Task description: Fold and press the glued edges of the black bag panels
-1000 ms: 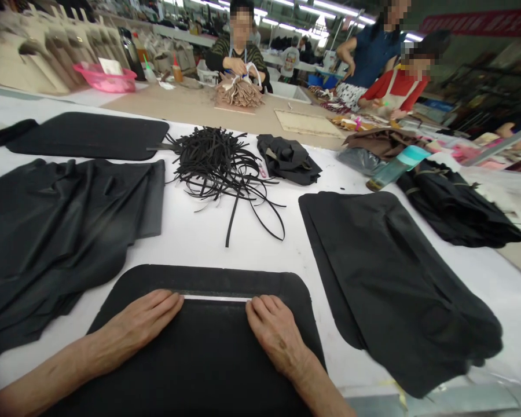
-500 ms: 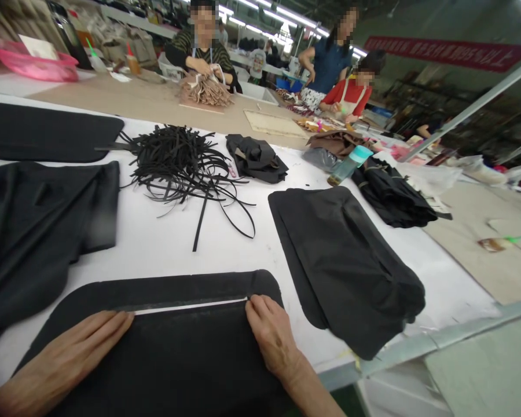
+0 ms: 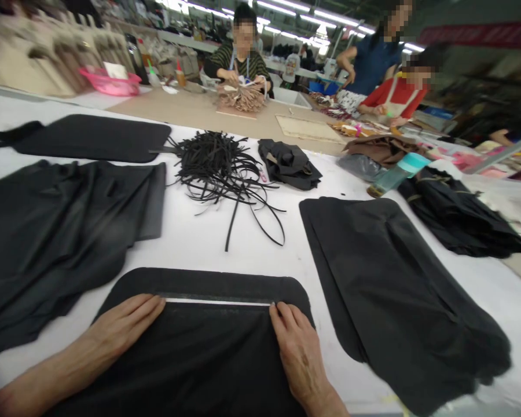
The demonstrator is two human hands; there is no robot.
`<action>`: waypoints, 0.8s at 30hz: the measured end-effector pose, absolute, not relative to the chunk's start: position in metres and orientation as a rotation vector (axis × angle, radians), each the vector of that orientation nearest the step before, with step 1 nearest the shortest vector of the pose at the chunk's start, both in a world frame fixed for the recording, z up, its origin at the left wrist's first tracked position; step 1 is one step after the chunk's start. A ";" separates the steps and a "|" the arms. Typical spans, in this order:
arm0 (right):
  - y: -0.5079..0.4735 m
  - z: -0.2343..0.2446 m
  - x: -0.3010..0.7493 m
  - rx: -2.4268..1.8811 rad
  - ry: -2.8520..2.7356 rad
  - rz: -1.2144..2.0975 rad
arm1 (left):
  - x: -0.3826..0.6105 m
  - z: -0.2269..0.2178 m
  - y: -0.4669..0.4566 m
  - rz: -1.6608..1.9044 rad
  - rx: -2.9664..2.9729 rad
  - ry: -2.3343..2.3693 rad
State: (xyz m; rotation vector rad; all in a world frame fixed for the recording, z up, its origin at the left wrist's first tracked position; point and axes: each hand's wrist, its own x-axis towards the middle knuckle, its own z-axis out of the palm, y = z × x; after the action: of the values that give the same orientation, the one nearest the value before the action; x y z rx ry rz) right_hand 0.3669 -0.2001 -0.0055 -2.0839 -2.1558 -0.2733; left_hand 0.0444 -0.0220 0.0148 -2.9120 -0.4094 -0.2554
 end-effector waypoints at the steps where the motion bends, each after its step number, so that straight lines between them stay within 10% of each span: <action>1: -0.201 -0.009 0.369 -2.072 -2.159 -0.306 | 0.043 0.017 -0.021 -0.205 -2.928 -0.424; 8: -0.201 -0.011 0.383 -1.900 -2.208 -0.509 | 0.026 0.024 -0.017 -0.064 -3.081 -0.610; 16: -0.156 0.029 0.308 -1.971 -1.974 -0.269 | 0.039 0.021 -0.010 -0.702 -3.244 -1.136; 24: -0.089 0.018 0.235 -1.794 -2.231 -0.036 | 0.057 0.021 -0.009 -0.325 -3.295 -0.992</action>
State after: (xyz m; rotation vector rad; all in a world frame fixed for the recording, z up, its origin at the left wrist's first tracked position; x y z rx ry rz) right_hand 0.2347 -0.0889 0.0179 -1.7937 -2.2307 -0.0363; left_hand 0.0569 -0.0094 0.0215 -3.2949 -0.9924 -0.3249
